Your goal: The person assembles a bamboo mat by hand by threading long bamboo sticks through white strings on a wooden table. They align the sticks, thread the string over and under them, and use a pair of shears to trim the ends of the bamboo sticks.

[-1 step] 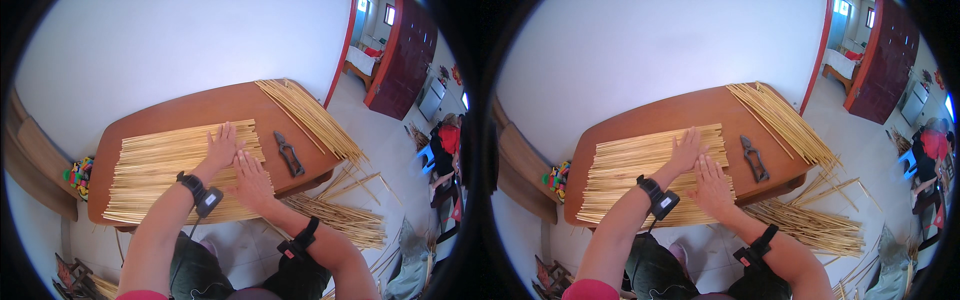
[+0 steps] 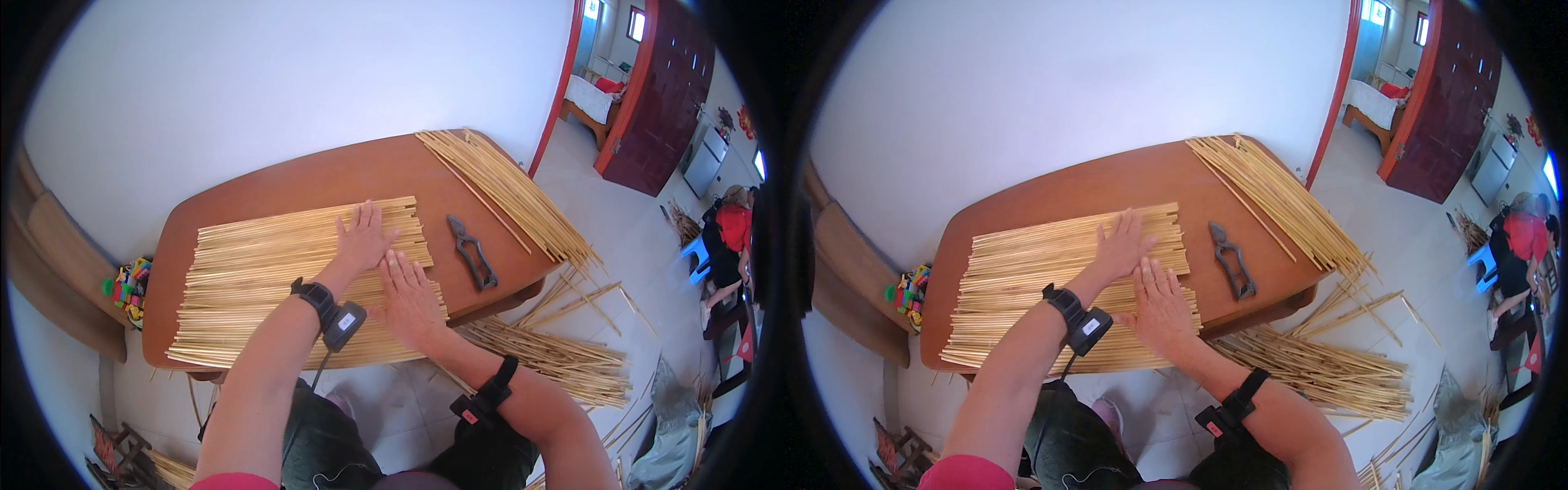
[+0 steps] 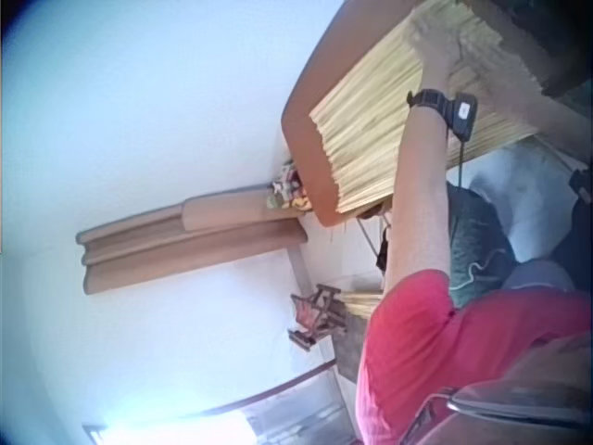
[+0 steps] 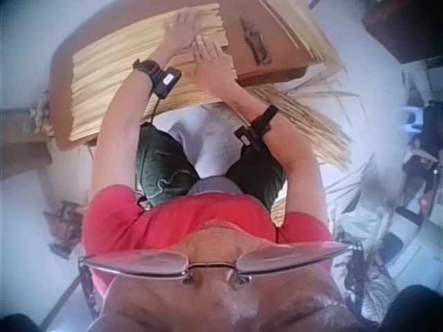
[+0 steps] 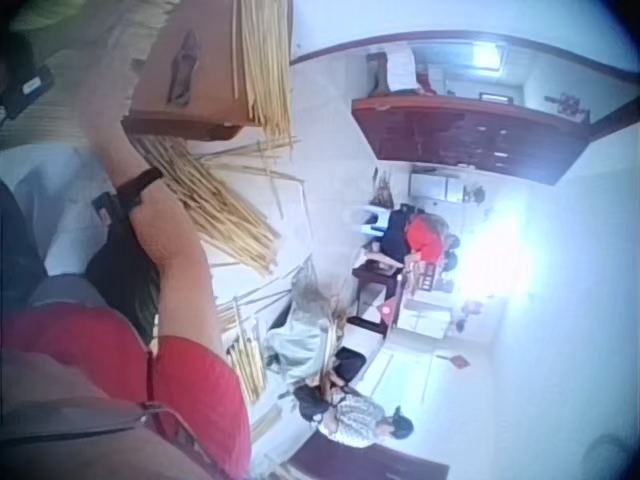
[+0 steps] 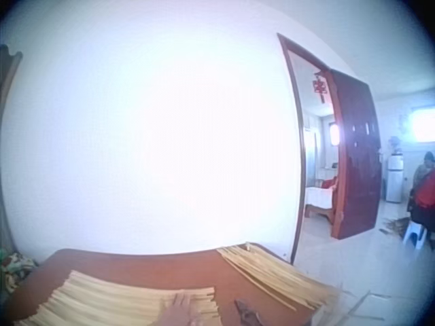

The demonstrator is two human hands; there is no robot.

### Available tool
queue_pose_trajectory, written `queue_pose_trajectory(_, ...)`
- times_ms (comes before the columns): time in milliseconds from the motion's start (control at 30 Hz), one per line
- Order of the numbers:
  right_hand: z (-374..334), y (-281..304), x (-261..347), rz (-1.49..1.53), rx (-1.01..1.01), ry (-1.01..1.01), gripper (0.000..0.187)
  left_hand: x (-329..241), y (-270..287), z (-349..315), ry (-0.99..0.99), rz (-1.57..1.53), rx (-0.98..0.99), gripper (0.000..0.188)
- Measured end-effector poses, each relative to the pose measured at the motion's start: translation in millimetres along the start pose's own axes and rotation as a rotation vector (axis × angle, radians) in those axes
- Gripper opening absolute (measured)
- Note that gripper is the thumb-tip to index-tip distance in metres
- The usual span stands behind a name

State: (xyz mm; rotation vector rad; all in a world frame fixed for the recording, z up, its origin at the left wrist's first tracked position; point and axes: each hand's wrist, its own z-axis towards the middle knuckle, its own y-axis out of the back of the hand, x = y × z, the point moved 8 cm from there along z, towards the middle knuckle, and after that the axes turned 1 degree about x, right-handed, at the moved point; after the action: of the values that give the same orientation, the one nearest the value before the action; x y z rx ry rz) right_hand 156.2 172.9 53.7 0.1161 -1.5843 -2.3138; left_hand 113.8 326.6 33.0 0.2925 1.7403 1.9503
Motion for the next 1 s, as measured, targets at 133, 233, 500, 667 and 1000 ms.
queue_pose_trajectory(133, 7.0, -32.1, -12.7, 0.035, 0.153, -0.055, 0.082, 14.6, -15.3, 11.3, 0.084, 0.005, 0.057, 0.076)
queue_pose_trajectory(233, 18.4, -40.3, -16.1, 0.056, 0.199, -0.053, 0.082, 26.3, -17.5, 20.6, 0.084, -0.008, 0.034, 0.075)
queue_pose_trajectory(500, 24.1, -39.0, -28.3, -0.007, 0.264, -0.038, 0.085, 19.8, -17.8, 32.8, 0.101, -0.029, 0.031, 0.078)
queue_pose_trajectory(667, 26.3, -38.8, -22.1, 0.058, 0.326, -0.093, 0.087, 69.7, -8.5, 6.4, 0.141, 0.002, 0.076, 0.08)
queue_pose_trajectory(1000, 28.1, -32.2, -19.1, 0.053, 0.339, -0.092, 0.086, 234.0, 44.5, -56.0, 0.43, 0.066, 0.048, 0.078)
